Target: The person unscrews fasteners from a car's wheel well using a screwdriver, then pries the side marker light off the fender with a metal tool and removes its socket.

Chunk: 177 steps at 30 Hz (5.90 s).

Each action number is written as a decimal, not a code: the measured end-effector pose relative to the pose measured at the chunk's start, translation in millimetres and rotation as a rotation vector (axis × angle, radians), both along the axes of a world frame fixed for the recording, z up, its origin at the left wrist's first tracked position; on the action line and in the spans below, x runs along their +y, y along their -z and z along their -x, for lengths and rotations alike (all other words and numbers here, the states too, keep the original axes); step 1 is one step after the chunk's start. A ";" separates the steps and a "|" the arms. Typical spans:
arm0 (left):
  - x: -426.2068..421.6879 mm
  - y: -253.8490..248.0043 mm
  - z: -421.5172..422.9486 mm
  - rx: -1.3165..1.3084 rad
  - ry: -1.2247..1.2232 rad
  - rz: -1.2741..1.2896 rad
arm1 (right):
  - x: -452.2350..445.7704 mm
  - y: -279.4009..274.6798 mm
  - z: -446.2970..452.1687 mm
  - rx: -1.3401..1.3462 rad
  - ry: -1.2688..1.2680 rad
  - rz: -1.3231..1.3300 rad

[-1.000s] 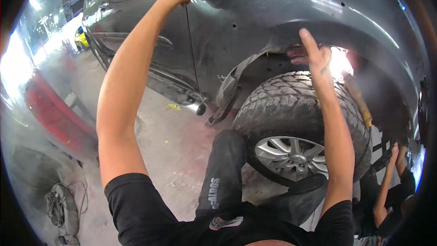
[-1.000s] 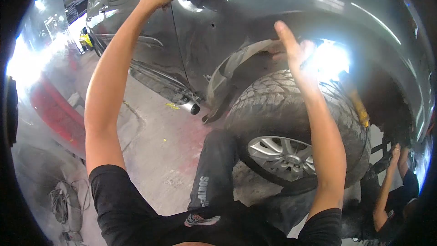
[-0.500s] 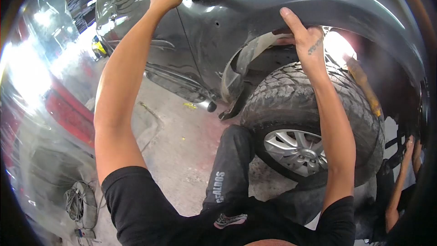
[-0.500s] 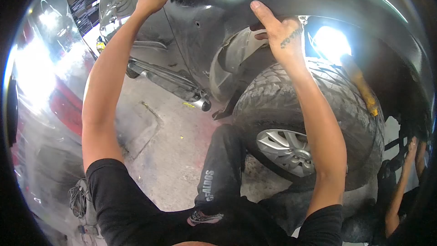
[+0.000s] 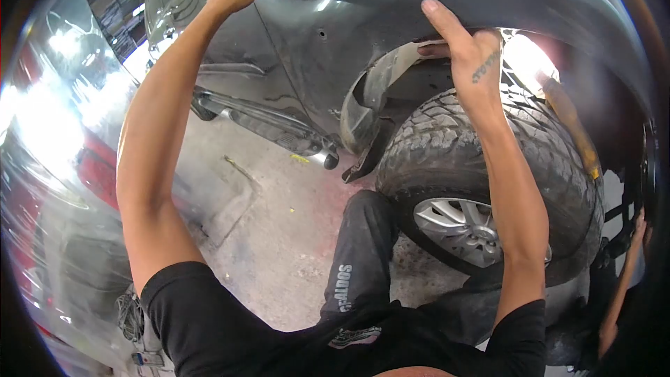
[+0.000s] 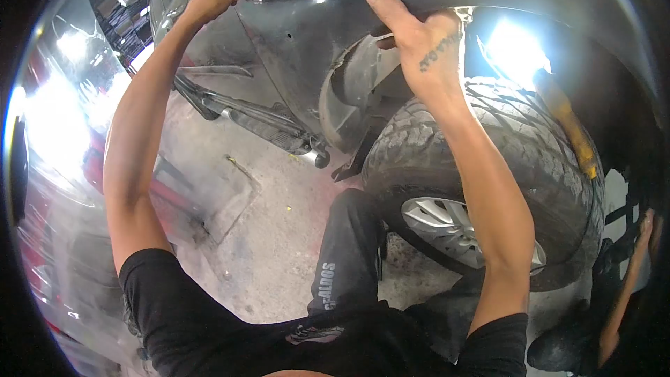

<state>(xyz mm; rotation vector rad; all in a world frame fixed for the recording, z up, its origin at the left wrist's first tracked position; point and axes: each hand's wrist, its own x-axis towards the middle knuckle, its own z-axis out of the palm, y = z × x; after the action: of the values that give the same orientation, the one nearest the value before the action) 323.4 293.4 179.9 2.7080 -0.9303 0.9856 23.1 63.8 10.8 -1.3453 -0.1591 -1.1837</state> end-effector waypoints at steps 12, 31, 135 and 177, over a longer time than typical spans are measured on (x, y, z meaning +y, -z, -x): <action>-4.7 20.5 6.2 -0.238 -0.093 -0.019 | -13.7 3.2 -2.1 0.029 -0.058 0.058; 9.7 40.9 53.2 0.778 0.346 0.666 | -19.5 2.0 8.2 0.217 0.038 0.132; -4.9 41.9 -22.0 0.990 0.171 0.569 | -11.5 1.9 6.4 0.192 0.058 0.096; 24.7 29.2 1.1 0.935 0.380 0.482 | -7.6 4.8 0.5 0.104 0.107 0.061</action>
<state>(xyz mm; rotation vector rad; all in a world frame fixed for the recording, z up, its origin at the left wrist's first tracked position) 322.3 318.1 150.8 2.0622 -0.7958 -0.1500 22.6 56.3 5.9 -1.4811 -0.0490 -1.2028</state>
